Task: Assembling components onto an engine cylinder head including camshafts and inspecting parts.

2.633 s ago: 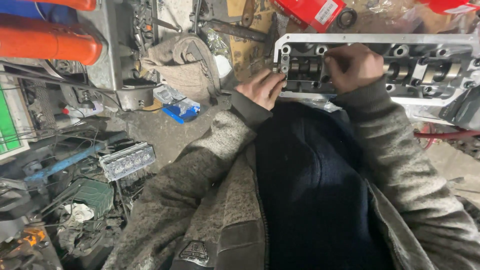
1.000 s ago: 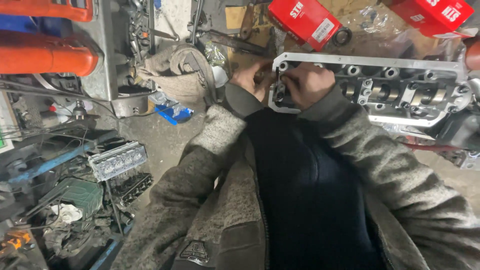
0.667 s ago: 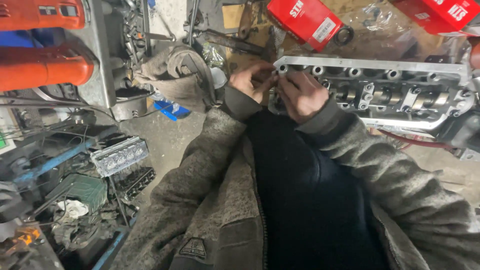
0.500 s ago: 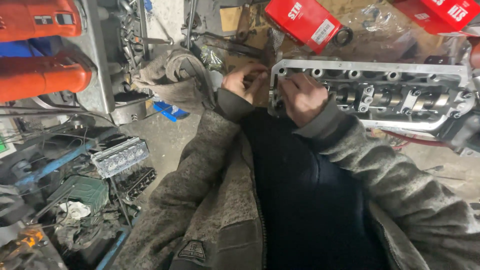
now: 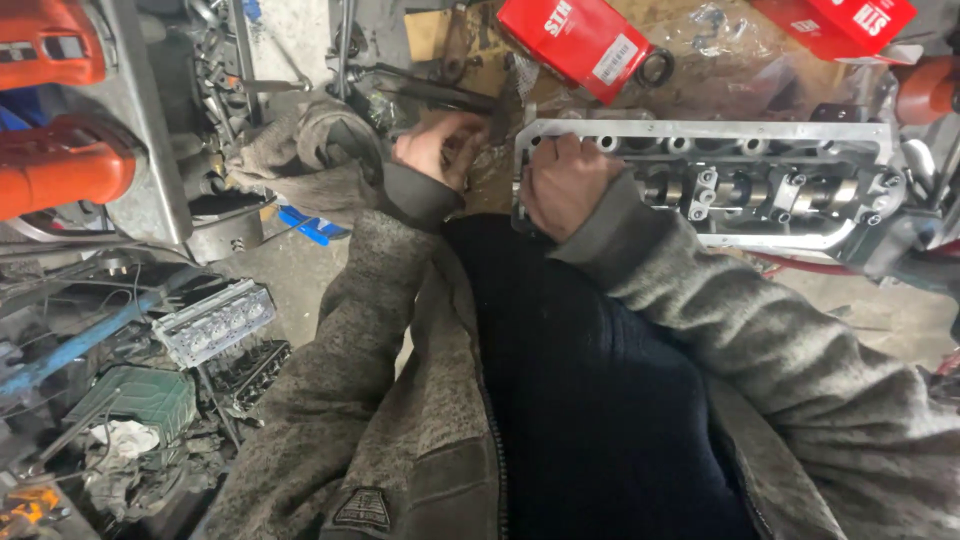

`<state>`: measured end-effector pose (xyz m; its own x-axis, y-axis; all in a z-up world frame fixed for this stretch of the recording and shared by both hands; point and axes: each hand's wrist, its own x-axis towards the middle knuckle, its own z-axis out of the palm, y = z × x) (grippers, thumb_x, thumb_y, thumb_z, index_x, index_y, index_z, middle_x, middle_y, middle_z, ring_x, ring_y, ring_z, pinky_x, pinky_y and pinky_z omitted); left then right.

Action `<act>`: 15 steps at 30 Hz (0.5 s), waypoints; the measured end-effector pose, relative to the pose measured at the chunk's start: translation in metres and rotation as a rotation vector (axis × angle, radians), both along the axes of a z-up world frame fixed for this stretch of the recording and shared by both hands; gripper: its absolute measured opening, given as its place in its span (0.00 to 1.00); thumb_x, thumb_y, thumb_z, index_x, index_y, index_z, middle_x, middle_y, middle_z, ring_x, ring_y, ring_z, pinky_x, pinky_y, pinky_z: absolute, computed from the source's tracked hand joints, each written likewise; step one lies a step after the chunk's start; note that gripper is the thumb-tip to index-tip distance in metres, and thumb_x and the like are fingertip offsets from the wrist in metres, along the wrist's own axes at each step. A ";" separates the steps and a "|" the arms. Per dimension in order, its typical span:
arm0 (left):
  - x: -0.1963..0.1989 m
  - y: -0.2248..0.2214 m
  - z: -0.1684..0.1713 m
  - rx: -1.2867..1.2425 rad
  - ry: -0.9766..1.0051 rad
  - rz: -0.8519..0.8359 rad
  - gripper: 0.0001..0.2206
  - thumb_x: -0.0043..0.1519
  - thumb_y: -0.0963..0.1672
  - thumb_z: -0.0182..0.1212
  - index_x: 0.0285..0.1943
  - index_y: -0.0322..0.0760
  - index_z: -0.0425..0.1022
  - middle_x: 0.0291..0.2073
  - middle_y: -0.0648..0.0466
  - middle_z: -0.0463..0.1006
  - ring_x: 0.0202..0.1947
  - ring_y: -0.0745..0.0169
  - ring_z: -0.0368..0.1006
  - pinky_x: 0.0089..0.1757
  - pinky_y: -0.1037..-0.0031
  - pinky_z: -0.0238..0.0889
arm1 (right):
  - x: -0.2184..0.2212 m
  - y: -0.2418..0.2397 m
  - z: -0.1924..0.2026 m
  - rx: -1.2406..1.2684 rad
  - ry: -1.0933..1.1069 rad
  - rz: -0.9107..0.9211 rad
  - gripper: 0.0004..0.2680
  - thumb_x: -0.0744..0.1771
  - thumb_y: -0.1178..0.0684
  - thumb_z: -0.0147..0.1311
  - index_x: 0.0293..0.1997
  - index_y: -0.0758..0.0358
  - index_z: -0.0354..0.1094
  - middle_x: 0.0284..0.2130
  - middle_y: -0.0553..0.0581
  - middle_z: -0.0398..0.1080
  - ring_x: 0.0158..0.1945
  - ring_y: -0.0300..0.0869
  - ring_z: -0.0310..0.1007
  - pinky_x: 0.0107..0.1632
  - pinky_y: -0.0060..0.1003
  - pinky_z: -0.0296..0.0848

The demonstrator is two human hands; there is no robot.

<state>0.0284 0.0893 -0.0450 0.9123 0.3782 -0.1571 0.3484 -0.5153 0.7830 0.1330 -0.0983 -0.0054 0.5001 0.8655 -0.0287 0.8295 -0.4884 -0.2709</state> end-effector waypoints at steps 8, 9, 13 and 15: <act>0.005 0.003 -0.048 0.312 -0.024 -0.085 0.15 0.59 0.42 0.64 0.56 0.42 0.76 0.56 0.47 0.74 0.51 0.41 0.75 0.48 0.59 0.71 | -0.005 -0.005 0.010 -0.032 -0.047 -0.083 0.18 0.70 0.36 0.54 0.25 0.58 0.75 0.18 0.58 0.70 0.20 0.49 0.75 0.25 0.46 0.73; 0.007 0.008 -0.057 0.467 0.108 -0.176 0.21 0.52 0.41 0.65 0.56 0.42 0.76 0.58 0.46 0.72 0.51 0.36 0.73 0.45 0.56 0.71 | -0.010 -0.006 0.011 0.064 -0.172 -0.106 0.18 0.68 0.35 0.54 0.26 0.58 0.75 0.18 0.56 0.70 0.19 0.47 0.74 0.23 0.44 0.71; 0.005 0.022 -0.094 0.555 0.361 -0.351 0.20 0.60 0.38 0.59 0.61 0.47 0.74 0.64 0.45 0.66 0.52 0.39 0.72 0.46 0.52 0.72 | -0.018 -0.028 0.019 0.038 0.107 0.025 0.23 0.70 0.33 0.54 0.18 0.58 0.73 0.11 0.58 0.64 0.15 0.49 0.70 0.22 0.46 0.70; 0.008 0.027 -0.088 0.599 0.365 -0.478 0.27 0.49 0.41 0.65 0.62 0.37 0.70 0.57 0.44 0.67 0.54 0.36 0.70 0.46 0.56 0.72 | -0.027 -0.039 0.017 0.104 0.193 0.097 0.25 0.65 0.28 0.56 0.14 0.60 0.72 0.08 0.57 0.62 0.11 0.48 0.66 0.18 0.46 0.67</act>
